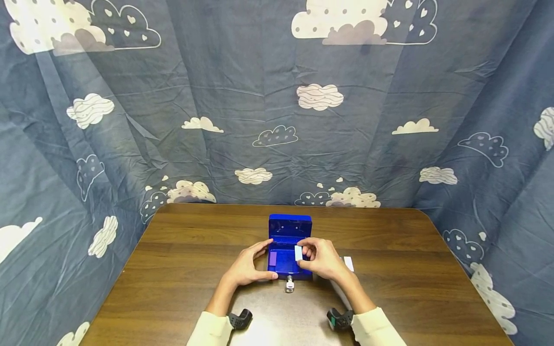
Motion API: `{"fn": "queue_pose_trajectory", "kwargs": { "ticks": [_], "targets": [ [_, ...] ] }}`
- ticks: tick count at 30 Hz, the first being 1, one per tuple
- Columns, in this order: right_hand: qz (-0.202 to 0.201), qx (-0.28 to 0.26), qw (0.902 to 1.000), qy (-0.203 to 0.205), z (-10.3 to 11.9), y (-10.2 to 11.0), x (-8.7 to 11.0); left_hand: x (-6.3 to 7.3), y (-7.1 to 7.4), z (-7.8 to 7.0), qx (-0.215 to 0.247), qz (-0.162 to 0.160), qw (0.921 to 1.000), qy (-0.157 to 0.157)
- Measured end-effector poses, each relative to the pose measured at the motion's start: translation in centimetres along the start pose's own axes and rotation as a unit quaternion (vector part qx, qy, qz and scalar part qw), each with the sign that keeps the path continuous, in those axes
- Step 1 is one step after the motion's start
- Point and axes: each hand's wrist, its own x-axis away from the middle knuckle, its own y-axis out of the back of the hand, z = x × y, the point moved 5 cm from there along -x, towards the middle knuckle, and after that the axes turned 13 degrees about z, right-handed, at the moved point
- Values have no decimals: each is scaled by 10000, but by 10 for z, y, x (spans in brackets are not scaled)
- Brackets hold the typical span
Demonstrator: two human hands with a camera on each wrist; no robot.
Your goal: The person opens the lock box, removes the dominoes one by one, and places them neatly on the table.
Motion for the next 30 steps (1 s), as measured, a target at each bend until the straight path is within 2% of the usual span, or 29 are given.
{"fn": "queue_pose_trajectory", "kwargs": {
  "ticks": [17,30],
  "targets": [
    [-224,-37,9997,60,-10,22,18,0,0,0,-6,-33,9999,-150],
    [-424,110,9990,46,-22,40,34,0,0,1,23,-25,10000,-63]
  ]
}}
